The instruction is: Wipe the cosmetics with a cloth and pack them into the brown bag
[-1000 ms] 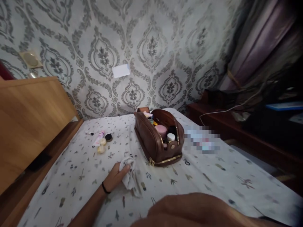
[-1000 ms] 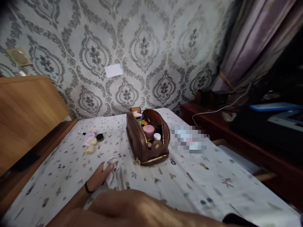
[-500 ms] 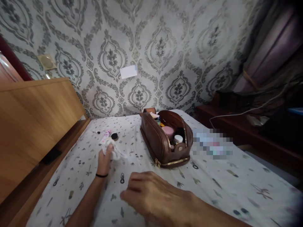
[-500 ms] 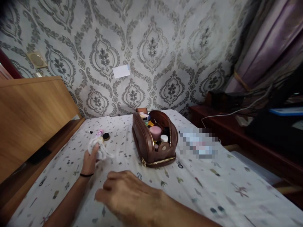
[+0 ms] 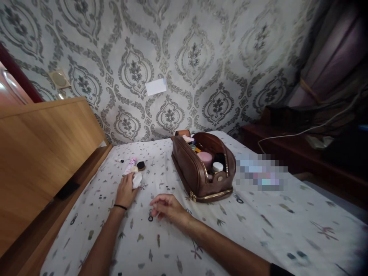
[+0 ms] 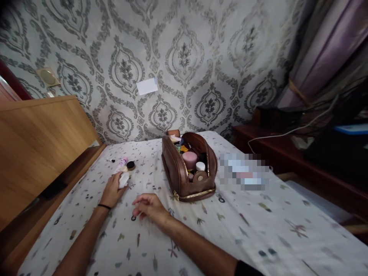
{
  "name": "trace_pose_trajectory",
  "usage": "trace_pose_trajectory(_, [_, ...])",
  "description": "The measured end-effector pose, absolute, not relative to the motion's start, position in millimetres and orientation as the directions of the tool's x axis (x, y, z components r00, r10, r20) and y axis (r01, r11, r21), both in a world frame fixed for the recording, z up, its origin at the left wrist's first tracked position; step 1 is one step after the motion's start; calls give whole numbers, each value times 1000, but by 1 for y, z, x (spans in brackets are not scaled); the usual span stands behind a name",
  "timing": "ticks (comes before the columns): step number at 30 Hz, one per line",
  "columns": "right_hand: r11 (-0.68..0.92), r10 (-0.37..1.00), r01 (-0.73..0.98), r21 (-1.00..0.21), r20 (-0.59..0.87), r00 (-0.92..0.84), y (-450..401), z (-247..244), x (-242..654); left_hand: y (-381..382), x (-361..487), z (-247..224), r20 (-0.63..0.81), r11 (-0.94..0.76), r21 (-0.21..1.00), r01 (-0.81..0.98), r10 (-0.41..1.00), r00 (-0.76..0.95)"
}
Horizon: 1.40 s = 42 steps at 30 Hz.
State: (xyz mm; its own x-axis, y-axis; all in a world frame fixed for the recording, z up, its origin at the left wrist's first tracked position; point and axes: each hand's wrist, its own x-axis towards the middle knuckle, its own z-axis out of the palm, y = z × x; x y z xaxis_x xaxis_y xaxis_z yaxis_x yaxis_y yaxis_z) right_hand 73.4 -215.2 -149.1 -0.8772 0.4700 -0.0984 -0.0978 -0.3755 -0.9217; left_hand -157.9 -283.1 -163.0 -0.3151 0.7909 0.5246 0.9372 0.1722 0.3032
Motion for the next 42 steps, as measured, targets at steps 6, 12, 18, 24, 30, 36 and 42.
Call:
trace_pose_trajectory(6, [-479,476,-173,-861,-89,-875,-209,-155,80,-282,-168,-168,473,267,275,924,799,-372])
trace_pose_trajectory(12, [-478,490,-221,-850,-49,-871,-208,-159,79,-283,-137,-151,348,133,738,662,765,-542])
trace_pose_trajectory(18, [-488,587,-321,-812,-33,-809,-204,-166,75,-281,-77,-147,319,-93,882,462,840,-439])
trace_pose_trajectory(24, [-449,593,-305,-840,-24,-805,-205,-161,77,-279,-64,-148,383,-94,812,576,831,-404])
trace_pose_trajectory(30, [-431,519,-262,-864,1,-855,-211,-157,78,-281,-68,-144,375,-86,830,551,816,-439])
trace_pose_trajectory(36, [-508,526,-276,-816,-40,-850,-214,-158,78,-280,-67,-141,371,-104,861,498,797,-476])
trace_pose_trajectory(42, [-414,648,-326,-850,-24,-761,-208,-163,76,-284,-69,-146,422,-198,827,526,838,-347])
